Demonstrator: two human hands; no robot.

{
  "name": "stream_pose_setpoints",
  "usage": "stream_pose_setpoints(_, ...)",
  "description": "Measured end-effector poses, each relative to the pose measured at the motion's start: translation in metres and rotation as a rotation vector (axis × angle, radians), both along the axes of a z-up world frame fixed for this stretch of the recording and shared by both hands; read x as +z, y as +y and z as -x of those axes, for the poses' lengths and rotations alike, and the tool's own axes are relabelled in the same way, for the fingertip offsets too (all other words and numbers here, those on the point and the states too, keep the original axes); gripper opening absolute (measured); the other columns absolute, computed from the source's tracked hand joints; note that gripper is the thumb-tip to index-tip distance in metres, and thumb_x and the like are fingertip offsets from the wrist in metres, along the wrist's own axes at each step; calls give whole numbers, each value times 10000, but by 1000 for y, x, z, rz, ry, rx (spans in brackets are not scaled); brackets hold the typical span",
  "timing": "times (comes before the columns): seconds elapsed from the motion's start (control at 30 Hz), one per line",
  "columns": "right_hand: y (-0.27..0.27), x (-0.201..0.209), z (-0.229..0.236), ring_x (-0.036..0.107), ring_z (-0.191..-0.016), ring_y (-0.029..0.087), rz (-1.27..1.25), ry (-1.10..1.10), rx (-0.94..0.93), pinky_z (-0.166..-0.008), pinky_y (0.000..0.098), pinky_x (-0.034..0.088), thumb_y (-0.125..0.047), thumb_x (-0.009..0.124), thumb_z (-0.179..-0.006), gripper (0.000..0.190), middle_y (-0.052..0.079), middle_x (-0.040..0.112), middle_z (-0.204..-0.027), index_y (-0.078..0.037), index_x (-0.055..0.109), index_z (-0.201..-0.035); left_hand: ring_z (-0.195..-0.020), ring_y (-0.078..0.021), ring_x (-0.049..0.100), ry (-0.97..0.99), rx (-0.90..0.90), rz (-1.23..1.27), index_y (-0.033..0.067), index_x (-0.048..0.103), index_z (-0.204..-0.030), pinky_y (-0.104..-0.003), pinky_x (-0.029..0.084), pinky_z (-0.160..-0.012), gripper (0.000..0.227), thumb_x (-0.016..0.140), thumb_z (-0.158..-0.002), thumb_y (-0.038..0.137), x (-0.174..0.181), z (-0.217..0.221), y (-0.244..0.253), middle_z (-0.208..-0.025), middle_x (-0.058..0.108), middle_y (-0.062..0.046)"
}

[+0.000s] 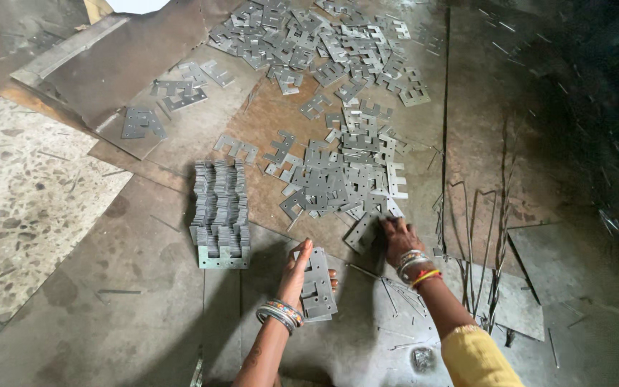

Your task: The person sits on the floor and repeatedly picks up small metal brackets from a scattered pile, aligns them, and stacks them into a neat pile. The person continues this process throughout the clip.

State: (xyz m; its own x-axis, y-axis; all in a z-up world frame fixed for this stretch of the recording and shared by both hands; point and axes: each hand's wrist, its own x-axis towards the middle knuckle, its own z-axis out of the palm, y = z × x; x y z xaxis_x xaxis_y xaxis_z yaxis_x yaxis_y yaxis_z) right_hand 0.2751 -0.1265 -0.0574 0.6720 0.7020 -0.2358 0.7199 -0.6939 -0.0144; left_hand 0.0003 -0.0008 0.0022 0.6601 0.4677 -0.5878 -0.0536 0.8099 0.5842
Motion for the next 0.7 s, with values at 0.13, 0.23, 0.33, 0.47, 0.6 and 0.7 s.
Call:
stream_pose_setpoints(0.13,-28,21,26,548,-1295,392,117,94,-57,-1023,487,538,-221,702,-845,635,97,516,-1436,-271,494,-1444,-578,-288,703,-8,53,-43,198,491,-1276,-437,601,-507,696,745,-762,593,4,-1,1,-810,689,-161)
stream_pose_setpoints(0.23,-35,25,36,590,-1265,370,42,92,-81,-1006,491,545,-272,732,-842,548,102,584,-1379,-255,565,-1364,-581,-303,709,25,49,-37,201,477,-1287,-436,611,-524,716,772,-744,562,6,1,-2,-811,702,-223)
stream_pose_setpoints(0.33,-14,16,37,556,-1283,374,-236,-6,104,-1002,492,532,-246,761,-788,510,104,620,-1339,-191,615,-1273,-595,-296,726,3,63,-45,160,484,-1285,-442,627,-536,738,782,-742,561,9,0,-3,-817,699,-213)
stream_pose_setpoints(0.47,31,-12,42,525,-1306,375,-146,7,-6,-1057,523,451,-417,812,-810,559,95,636,-1295,-150,601,-1254,-605,-307,745,55,47,22,46,536,-1214,-450,651,-543,723,777,-783,574,6,0,-1,-823,721,-222)
stream_pose_setpoints(0.6,59,-10,38,630,-1206,365,-211,152,-154,-1033,437,521,-320,829,-773,522,149,676,-1249,-130,655,-1227,-610,-284,747,43,62,-29,79,583,-1122,-438,652,-539,648,770,-739,568,2,0,5,-801,727,-189)
stream_pose_setpoints(0.7,47,19,46,709,-1140,344,-337,233,-184,-971,424,572,-247,760,-818,347,117,749,-1177,-168,739,-1155,-600,-280,724,44,84,-22,121,548,-1096,-435,632,-539,616,777,-720,552,-2,-1,5,-787,701,-177)
